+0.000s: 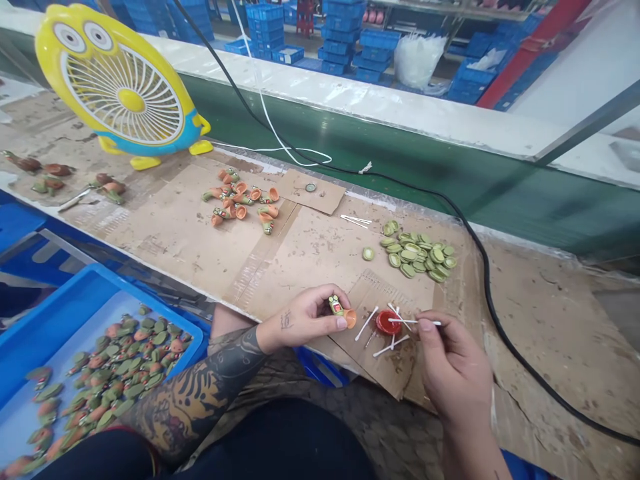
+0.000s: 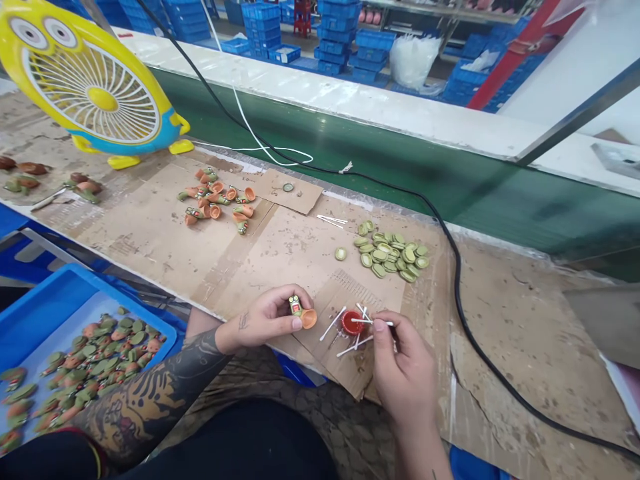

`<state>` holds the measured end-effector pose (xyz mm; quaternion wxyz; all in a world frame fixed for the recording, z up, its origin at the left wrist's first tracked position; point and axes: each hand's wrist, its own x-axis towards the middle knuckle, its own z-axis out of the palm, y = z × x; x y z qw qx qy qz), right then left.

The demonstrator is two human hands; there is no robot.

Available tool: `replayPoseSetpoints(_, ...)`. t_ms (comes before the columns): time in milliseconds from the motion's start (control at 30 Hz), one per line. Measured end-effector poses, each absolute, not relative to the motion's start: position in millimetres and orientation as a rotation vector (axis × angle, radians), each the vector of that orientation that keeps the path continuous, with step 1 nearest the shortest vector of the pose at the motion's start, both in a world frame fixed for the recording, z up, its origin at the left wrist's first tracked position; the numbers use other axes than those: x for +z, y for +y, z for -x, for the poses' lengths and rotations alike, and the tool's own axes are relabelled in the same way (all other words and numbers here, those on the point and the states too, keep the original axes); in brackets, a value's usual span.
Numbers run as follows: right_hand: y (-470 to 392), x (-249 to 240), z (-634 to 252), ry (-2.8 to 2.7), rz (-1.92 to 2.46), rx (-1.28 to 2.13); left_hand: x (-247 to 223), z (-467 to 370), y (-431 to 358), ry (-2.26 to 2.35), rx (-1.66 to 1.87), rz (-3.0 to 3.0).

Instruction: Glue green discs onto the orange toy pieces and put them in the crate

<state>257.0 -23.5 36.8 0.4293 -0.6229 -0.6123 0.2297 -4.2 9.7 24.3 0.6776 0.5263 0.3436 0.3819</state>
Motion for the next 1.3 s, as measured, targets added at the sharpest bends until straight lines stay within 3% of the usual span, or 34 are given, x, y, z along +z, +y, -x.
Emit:
replayPoseSetpoints(267, 43, 30, -309, -1.566, 1.875, 0.306, 28, 7, 10, 0.8, 0.884, -1.253)
replayPoseSetpoints(500, 108, 20, -326, -1.699, 1.951, 0.273, 20, 8, 11, 0.802, 0.9, -1.3)
replayPoseSetpoints(933, 19, 19, -359, -1.814, 1.901, 0.498, 25, 6, 11, 0.799, 0.878, -1.307)
replayPoseSetpoints(1300, -18, 24, -354, -1.882, 1.843, 0.386, 25, 6, 11, 0.798, 0.922, -1.284)
